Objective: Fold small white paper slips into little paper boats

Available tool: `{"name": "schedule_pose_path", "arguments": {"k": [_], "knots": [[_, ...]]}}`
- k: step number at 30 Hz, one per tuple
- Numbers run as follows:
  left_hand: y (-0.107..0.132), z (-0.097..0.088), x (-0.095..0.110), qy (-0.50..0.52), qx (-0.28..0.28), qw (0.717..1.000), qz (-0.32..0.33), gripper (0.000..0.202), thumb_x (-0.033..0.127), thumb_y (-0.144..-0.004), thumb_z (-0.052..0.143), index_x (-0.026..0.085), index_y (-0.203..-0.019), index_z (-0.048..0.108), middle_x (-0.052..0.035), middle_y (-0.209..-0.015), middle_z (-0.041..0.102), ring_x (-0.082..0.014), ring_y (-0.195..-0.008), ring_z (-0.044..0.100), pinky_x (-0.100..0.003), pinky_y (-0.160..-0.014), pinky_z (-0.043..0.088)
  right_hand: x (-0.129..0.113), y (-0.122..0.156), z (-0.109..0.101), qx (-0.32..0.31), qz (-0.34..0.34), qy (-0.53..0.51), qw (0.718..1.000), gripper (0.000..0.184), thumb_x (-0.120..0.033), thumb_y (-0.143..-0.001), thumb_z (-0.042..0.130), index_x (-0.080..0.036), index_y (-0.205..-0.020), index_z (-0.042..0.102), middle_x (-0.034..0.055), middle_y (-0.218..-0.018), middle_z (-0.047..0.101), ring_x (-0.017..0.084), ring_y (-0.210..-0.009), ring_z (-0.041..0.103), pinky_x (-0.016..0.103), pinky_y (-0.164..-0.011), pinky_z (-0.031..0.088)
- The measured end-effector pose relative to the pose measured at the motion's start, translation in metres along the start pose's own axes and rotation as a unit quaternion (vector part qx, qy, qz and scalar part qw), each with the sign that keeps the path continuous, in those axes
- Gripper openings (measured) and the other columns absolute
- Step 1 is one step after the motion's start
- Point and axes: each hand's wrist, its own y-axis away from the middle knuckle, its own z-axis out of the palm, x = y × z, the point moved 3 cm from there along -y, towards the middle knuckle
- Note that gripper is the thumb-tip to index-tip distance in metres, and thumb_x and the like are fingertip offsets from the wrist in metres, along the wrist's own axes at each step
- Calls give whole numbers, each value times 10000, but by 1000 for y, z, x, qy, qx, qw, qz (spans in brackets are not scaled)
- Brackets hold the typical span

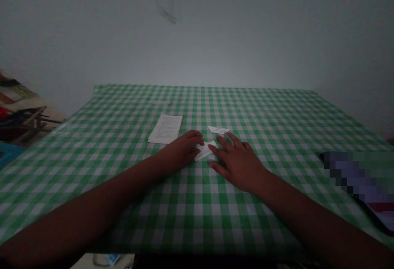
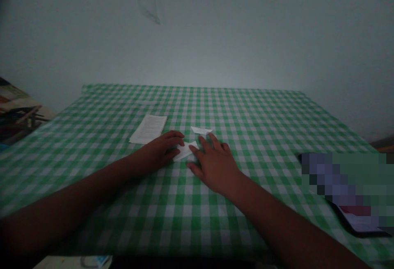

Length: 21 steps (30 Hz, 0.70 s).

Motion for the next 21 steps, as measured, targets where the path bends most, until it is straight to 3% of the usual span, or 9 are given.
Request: {"name": "schedule_pose_path", "arguments": {"k": [5, 9, 15, 21], "knots": [[3, -9, -4, 3, -80, 997, 21, 296, 115, -908, 518, 214, -1161, 637, -93, -1437, 482, -229, -1268, 535, -439, -1099, 428, 2, 0, 0, 10, 11, 0, 1000, 529, -546, -968, 433, -297, -1429, 508, 151, -1560, 366, 465, -1429, 253, 693, -980, 372], [5, -15, -6, -4, -109, 993, 38, 412, 72, -868, 549, 227, -1240, 634, -93, -1489, 450, -234, -1327, 502, -426, -1134, 396, 6, 1, 2, 25, 32, 19, 999, 560, -564, -959, 433, -250, -1413, 528, 186, -1532, 397, 466, -1413, 281, 686, -964, 385], [8, -17, 0, -31, -109, 992, 54, 393, 117, -872, 559, 213, -1245, 640, -112, -1492, 446, -257, -1300, 529, -426, -1112, 416, 7, 1, 4, 44, 41, 32, 998, 568, -558, -960, 422, -203, -1387, 539, 179, -1498, 448, 451, -1361, 358, 661, -956, 401], [1, -8, 8, -49, -61, 996, 45, 189, 252, -950, 534, 190, -1043, 686, -100, -1343, 568, -248, -1211, 566, -419, -1056, 450, 1, -1, -3, 75, 43, -11, 996, 446, -376, -972, 434, -111, -1304, 571, 176, -1309, 596, 346, -1170, 513, 527, -947, 450]]}}
